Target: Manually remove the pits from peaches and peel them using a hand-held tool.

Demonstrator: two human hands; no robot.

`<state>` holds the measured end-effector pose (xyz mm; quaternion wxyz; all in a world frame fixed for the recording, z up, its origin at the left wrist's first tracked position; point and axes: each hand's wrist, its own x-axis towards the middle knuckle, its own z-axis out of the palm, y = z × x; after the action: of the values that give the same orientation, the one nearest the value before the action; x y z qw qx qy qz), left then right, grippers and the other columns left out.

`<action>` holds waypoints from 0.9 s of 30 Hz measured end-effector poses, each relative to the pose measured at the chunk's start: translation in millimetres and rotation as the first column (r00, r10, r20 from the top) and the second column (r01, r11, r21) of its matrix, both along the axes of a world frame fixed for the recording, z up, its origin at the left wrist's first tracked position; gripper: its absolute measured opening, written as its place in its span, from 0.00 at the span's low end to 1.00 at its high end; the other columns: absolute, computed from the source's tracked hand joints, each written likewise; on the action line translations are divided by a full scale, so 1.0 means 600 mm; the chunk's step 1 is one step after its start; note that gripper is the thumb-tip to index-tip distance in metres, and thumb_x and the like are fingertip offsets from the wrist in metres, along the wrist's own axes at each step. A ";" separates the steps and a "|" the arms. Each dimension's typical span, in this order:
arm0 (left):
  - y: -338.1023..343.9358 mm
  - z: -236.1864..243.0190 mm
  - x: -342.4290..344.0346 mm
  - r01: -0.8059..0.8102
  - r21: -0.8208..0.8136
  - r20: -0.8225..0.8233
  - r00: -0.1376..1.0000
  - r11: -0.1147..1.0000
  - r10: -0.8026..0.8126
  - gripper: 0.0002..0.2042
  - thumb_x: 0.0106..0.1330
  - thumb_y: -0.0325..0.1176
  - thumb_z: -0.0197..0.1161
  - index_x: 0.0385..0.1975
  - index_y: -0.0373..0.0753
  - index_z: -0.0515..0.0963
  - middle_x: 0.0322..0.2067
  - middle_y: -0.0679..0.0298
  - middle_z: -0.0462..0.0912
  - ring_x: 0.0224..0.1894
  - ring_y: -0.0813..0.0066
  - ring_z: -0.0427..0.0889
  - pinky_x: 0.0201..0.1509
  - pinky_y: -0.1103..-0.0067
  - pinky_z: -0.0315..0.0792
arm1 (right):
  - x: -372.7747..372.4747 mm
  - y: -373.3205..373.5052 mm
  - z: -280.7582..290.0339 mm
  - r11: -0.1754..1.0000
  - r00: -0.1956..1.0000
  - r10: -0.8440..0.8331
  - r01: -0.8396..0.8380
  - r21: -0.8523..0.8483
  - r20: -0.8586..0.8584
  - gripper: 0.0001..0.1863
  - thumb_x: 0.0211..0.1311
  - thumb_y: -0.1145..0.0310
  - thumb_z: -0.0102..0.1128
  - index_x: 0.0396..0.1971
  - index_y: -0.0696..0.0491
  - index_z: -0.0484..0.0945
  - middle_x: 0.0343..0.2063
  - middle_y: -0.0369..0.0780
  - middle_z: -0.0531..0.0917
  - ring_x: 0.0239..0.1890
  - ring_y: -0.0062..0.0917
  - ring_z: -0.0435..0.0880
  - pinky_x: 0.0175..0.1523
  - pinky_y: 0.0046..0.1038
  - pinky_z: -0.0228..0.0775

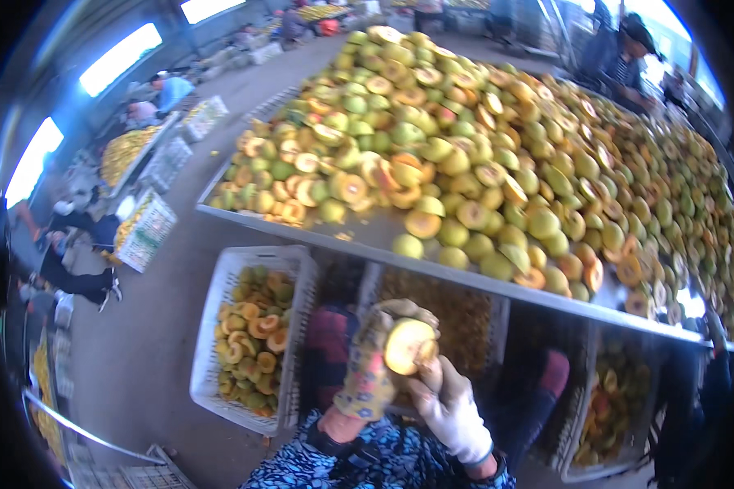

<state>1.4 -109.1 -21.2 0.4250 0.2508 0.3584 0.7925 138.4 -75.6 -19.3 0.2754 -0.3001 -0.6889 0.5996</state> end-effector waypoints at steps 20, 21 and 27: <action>-0.042 0.019 -0.070 -0.086 -0.020 0.201 0.976 0.996 0.088 0.28 0.76 0.57 0.40 0.50 0.34 0.73 0.47 0.50 0.82 0.46 0.58 0.84 0.51 0.66 0.79 | -0.028 0.026 0.049 0.953 0.962 0.251 -0.264 0.146 0.104 0.12 0.63 0.66 0.61 0.36 0.56 0.69 0.23 0.49 0.80 0.27 0.42 0.84 0.32 0.34 0.71; -0.042 0.034 -0.058 -0.082 -0.031 0.211 0.974 0.996 0.086 0.28 0.76 0.57 0.40 0.50 0.34 0.73 0.47 0.50 0.82 0.46 0.58 0.84 0.51 0.66 0.79 | -0.031 0.026 0.054 0.956 0.962 0.248 -0.262 0.134 0.112 0.12 0.63 0.66 0.61 0.36 0.56 0.69 0.23 0.49 0.80 0.27 0.42 0.84 0.32 0.34 0.71; -0.037 0.043 -0.020 -0.328 -0.134 -0.132 0.941 0.935 0.311 0.34 0.75 0.60 0.33 0.48 0.32 0.75 0.45 0.52 0.83 0.46 0.64 0.83 0.53 0.74 0.76 | -0.034 0.019 0.033 0.943 0.951 0.300 -0.308 0.125 0.080 0.14 0.65 0.61 0.62 0.36 0.55 0.69 0.23 0.46 0.81 0.27 0.40 0.84 0.32 0.33 0.72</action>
<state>-10.8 -131.3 4.4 0.2884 0.1983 0.4769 0.8063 117.8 -63.9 0.7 0.1787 -0.1885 -0.7742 0.5772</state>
